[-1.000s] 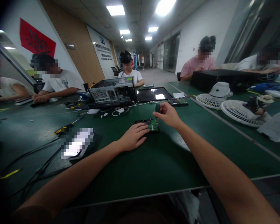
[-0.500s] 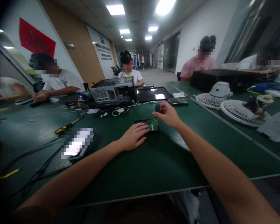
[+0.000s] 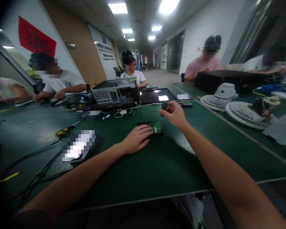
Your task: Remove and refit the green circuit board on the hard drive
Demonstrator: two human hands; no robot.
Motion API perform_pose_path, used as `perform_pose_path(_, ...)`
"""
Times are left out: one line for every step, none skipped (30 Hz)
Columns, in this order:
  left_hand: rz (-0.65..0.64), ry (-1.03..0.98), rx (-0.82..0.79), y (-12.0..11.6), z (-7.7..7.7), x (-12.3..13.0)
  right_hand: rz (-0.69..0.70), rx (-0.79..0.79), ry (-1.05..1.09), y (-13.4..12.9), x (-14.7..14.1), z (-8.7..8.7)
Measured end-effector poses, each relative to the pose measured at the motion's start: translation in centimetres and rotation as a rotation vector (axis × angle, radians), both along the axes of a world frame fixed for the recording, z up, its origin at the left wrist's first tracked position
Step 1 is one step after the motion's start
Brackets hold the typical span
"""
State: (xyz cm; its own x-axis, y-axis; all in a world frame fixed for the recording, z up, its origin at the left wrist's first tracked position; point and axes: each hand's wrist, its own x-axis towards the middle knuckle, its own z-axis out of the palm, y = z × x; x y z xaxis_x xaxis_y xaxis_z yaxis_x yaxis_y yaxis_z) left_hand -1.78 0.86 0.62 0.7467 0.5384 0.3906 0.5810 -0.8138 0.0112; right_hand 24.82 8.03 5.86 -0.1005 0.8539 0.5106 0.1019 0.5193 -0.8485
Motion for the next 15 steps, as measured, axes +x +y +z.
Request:
perform_pose_path(0.003,-0.001,0.000,0.0,0.0,0.0,-0.017,0.013,0.016,0.2,0.2,0.0)
perform_pose_path(0.004,0.000,0.001,0.0,0.0,0.0,-0.039,0.027,0.030,0.5,0.4,0.0)
perform_pose_path(0.005,0.001,0.000,0.0,-0.1,-0.1,-0.067,0.038,0.042,0.9,0.7,0.0)
perform_pose_path(0.005,0.005,-0.001,0.0,-0.1,-0.1,-0.107,0.044,0.046,1.2,1.0,-0.1)
perform_pose_path(0.004,0.009,-0.003,0.0,-0.1,-0.1,-0.158,0.038,0.037,1.6,1.5,-0.2)
perform_pose_path(0.002,0.011,-0.004,0.0,-0.1,-0.1,-0.224,0.018,0.013,1.9,2.0,-0.3)
perform_pose_path(0.002,0.011,-0.003,0.0,-0.1,-0.1,-0.297,-0.005,-0.046,2.2,2.6,-0.5)
perform_pose_path(0.001,0.011,-0.003,0.0,-0.1,-0.1,-0.393,-0.017,-0.127,2.5,3.2,-0.6)
perform_pose_path(0.001,0.009,-0.001,0.0,-0.1,-0.1,-0.511,-0.017,-0.222,2.7,3.9,-0.8)
perform_pose_path(0.000,0.005,0.000,0.0,-0.1,-0.1,-0.625,-0.003,-0.335,2.9,4.7,-0.9)
perform_pose_path(-0.002,0.002,-0.001,0.0,-0.1,-0.1,-0.733,0.025,-0.458,3.0,5.6,-1.1)
perform_pose_path(-0.003,0.000,-0.002,0.0,-0.1,-0.1,-0.811,0.039,-0.565,3.2,6.5,-1.3)
perform_pose_path(-0.004,-0.002,-0.005,0.0,-0.1,-0.1,-0.852,0.036,-0.659,3.3,7.4,-1.6)
perform_pose_path(-0.004,-0.002,-0.006,0.0,-0.1,0.0,-0.895,0.028,-0.724,3.5,8.4,-1.8)
perform_pose_path(-0.003,-0.002,-0.007,-0.1,-0.1,0.0,-0.938,0.013,-0.770,3.7,9.4,-2.2)
